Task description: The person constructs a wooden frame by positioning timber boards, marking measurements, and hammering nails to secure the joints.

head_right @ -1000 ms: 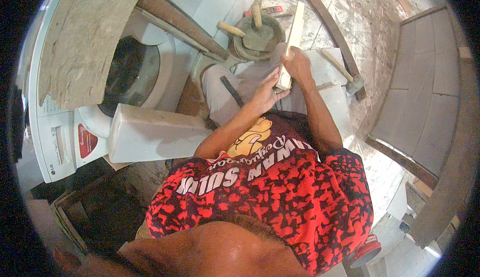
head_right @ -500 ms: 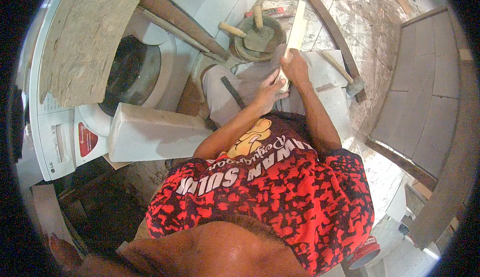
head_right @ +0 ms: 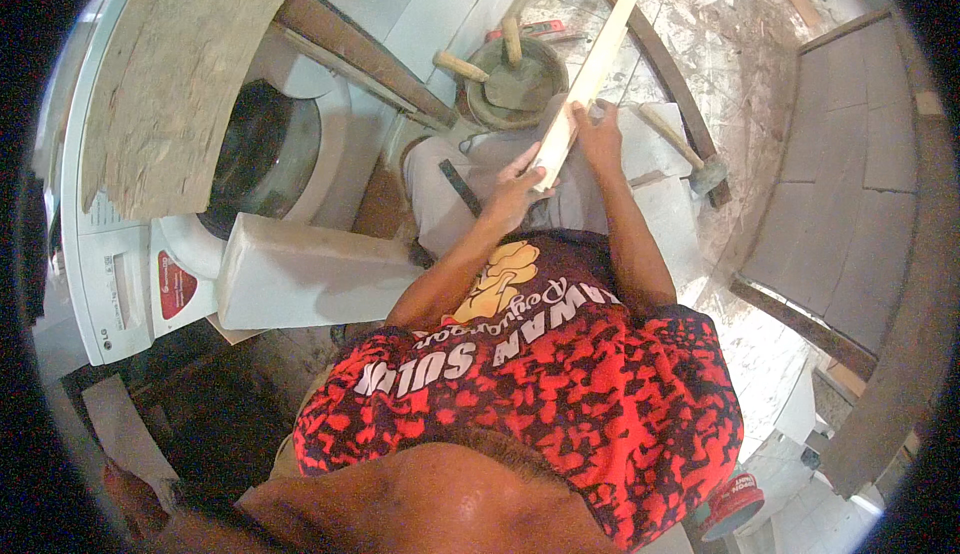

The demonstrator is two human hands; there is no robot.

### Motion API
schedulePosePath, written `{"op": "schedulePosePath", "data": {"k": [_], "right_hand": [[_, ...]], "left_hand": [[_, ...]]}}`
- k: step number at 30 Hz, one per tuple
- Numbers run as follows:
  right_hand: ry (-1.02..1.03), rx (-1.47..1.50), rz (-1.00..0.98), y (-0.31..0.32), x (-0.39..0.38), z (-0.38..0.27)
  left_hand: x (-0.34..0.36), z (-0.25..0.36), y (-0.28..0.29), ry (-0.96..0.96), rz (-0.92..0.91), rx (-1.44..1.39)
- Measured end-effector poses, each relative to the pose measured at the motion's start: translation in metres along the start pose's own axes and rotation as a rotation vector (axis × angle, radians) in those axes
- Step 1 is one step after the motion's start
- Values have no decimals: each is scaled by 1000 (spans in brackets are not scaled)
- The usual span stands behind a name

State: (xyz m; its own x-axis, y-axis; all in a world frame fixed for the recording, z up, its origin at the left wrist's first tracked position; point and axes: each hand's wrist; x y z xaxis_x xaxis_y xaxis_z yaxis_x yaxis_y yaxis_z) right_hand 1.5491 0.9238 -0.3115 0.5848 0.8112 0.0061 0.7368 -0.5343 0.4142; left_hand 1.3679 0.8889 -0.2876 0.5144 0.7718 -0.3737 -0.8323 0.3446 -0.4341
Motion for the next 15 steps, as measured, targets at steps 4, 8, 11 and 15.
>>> {"op": "schedulePosePath", "data": {"k": [4,8,11,15], "right_hand": [[-282,563,-123,18,21,-17],[-275,1116,-247,36,32,-29],[-109,1249,-417,51,39,-27],[-113,1322,-404,48,7,-48]], "left_hand": [[-16,34,21,-29,-85,85],[-45,71,34,-245,-58,564],[-54,81,51,-302,-104,552],[-90,97,50,-449,25,913]]}}
Point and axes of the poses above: each hand's wrist, its own x-axis towards the middle knuckle, its own y-axis out of the back of the hand, z = x × y, and after that the axes turned 3 degrees about y, right-handed
